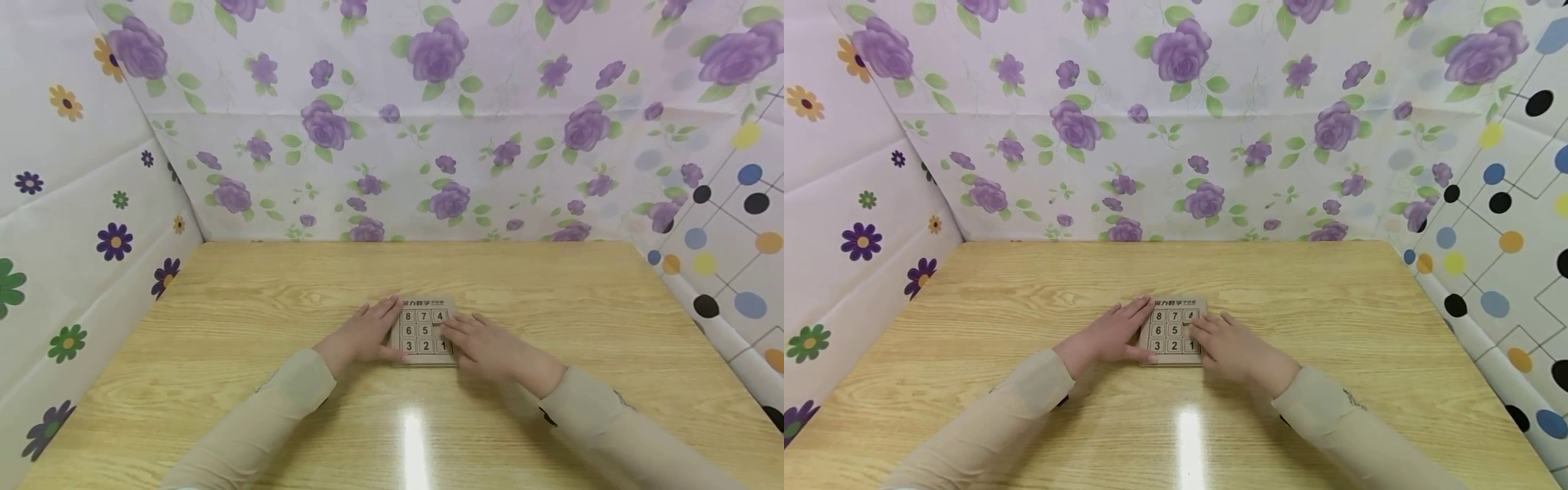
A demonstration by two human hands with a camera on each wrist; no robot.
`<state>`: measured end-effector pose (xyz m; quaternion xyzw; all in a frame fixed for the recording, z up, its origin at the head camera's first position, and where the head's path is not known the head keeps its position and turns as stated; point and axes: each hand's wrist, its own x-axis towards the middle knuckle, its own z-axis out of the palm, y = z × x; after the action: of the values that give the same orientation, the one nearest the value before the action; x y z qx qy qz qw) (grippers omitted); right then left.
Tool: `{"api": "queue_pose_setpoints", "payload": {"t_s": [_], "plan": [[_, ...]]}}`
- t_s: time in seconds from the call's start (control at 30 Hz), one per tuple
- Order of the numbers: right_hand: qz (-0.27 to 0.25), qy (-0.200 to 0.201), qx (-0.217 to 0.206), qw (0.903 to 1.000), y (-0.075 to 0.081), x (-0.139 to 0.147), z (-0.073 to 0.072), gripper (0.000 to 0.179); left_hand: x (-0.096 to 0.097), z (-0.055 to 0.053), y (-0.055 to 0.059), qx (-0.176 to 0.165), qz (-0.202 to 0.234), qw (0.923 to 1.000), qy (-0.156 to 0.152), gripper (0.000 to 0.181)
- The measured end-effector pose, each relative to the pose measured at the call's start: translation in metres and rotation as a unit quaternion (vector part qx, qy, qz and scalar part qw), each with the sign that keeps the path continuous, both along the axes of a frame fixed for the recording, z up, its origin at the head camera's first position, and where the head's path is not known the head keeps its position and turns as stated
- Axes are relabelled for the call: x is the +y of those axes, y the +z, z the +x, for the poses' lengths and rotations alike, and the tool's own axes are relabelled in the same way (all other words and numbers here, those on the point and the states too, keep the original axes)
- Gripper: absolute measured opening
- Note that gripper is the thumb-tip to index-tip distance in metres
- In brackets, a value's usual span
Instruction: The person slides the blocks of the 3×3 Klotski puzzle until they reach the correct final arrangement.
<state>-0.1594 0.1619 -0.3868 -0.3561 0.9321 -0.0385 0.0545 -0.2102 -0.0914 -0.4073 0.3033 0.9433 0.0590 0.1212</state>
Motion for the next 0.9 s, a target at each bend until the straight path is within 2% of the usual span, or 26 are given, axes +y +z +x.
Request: {"api": "queue_pose_setpoints", "payload": {"t_s": [0.2, 0.43, 0.57, 0.9], "plan": [[0.001, -0.012, -0.012, 0.9999, 0.000, -0.005, -0.010, 0.051, 0.001, 0.000, 0.001, -0.001, -0.003, 1.0000, -0.002, 0.107], [0.009, -0.031, -0.036, 0.9988, -0.007, -0.007, -0.018, 0.057, 0.001, 0.002, 0.004, -0.006, 0.000, 1.0000, -0.002, 0.105], [0.006, -0.037, -0.045, 0.9983, -0.007, -0.007, -0.018, 0.057, 0.001, 0.003, 0.005, -0.006, -0.003, 1.0000, -0.002, 0.105], [0.015, -0.034, -0.025, 0.9990, -0.006, -0.009, -0.011, 0.053, 0.000, 0.002, 0.005, -0.002, 0.001, 1.0000, 0.002, 0.106]]}}
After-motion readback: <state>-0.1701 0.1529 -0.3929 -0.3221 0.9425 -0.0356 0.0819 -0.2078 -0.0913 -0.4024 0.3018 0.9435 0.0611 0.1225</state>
